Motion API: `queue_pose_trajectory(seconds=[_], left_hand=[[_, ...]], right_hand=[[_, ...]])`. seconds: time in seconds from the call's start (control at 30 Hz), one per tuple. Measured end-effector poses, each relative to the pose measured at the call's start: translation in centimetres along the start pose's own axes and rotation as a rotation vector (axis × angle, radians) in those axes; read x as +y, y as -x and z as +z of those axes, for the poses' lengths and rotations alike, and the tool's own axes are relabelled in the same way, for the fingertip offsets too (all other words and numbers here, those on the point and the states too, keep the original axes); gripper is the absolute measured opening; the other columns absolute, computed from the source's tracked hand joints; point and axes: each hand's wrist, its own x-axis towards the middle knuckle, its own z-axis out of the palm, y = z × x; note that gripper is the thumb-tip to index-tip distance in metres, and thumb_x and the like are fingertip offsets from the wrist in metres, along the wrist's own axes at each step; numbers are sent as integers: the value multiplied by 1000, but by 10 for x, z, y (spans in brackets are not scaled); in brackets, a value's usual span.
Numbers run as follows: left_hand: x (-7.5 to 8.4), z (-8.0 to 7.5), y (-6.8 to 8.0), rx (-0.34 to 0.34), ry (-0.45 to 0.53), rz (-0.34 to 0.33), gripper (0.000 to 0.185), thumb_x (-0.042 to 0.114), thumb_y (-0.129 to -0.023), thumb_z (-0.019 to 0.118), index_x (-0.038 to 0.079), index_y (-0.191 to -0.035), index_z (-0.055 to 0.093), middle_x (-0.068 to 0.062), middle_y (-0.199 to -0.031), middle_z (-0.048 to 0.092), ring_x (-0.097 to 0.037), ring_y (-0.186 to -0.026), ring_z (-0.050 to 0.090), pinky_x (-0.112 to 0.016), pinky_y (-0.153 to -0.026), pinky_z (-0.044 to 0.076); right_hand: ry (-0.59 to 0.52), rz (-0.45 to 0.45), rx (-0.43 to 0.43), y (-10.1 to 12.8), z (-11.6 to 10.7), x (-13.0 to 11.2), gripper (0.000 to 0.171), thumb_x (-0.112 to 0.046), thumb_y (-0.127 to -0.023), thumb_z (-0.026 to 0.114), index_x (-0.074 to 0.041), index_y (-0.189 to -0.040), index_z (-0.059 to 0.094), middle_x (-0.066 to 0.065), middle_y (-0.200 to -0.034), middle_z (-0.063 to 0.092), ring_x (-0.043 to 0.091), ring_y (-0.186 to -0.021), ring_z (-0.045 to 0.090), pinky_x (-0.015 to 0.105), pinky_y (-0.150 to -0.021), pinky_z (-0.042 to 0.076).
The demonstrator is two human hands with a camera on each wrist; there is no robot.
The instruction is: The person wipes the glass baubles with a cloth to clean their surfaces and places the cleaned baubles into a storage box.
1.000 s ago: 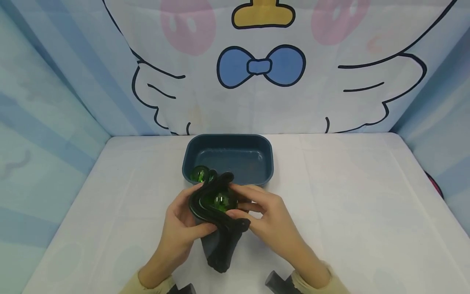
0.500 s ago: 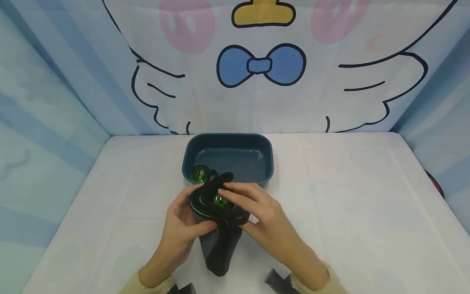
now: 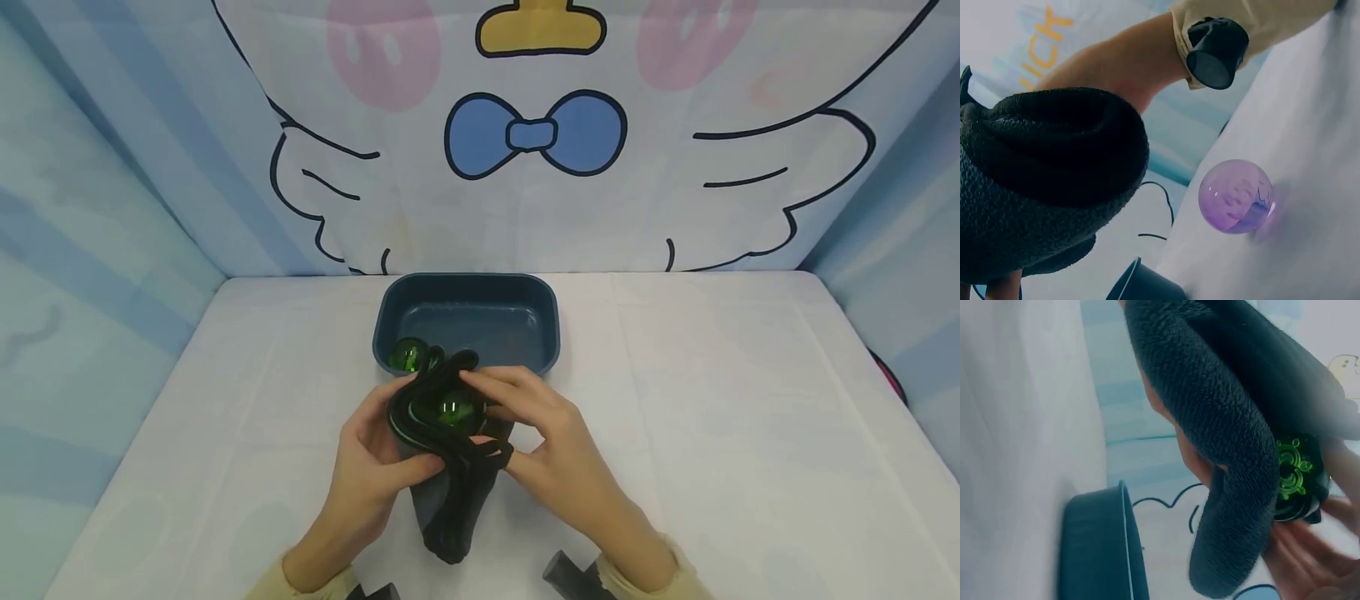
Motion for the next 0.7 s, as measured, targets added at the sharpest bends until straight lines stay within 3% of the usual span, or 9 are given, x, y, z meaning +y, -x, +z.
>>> queue_pose_trajectory(seconds=[0.1, 0.23, 0.3, 0.4, 0.53, 0.6, 0.7], left_hand=[[0, 1, -1, 10, -5, -19, 74, -9, -72, 79, 4, -140, 50, -14, -140, 52, -28, -133, 47, -28, -116, 37], [1, 2, -1, 20, -15, -49, 74, -10, -73, 77, 5, -140, 50, -14, -142, 50, -28, -134, 46, -27, -115, 38], [1, 1, -1, 18, -18, -53, 73, -9, -73, 78, 4, -139, 50, -14, -141, 50, -28, -134, 46, -27, -115, 38], [2, 2, -1, 10, -17, -59, 72, -7, -74, 79, 5, -140, 50, -15, -140, 51, -29, -133, 46, -27, -117, 36], [2, 3, 0, 7, -15, -48, 72, -5, -74, 81, 5, -139, 51, -14, -139, 52, -28, -133, 47, -27, -118, 34], [2, 3, 1, 4, -18, -24, 73, -4, -72, 83, 4, -138, 52, -14, -139, 52, -28, -134, 47, -28, -119, 33], [2, 3, 0, 9, -20, -1, 74, -5, -70, 84, 3, -137, 53, -14, -138, 53, -28, -134, 46, -29, -119, 33]], right_hand=[[32, -104, -9, 1, -3, 1, 50, -7, -84, 78, -9, -131, 64, 9, -132, 60, 15, -122, 58, 21, -95, 54], [84, -225, -15, 1, -3, 4, 42, -33, -94, 65, -9, -129, 66, 11, -133, 59, 18, -126, 56, 17, -98, 50], [91, -254, 3, 0, -2, 6, 42, -34, -96, 62, -8, -128, 66, 12, -132, 60, 19, -124, 57, 17, -98, 51], [1, -169, -1, 1, 0, 6, 37, -12, -92, 70, -6, -128, 66, 12, -130, 61, 17, -124, 58, 20, -97, 52], [-208, 79, -35, 1, -1, 6, 51, 12, -83, 71, -3, -131, 63, 10, -129, 63, 14, -119, 61, 28, -92, 57], [-275, 186, -47, 1, -3, 6, 46, 7, -87, 69, -2, -132, 62, 9, -128, 63, 14, -114, 64, 29, -89, 58], [-239, 253, -62, 2, -4, 3, 45, 2, -89, 69, -6, -133, 62, 6, -125, 65, 12, -109, 66, 27, -88, 58]])
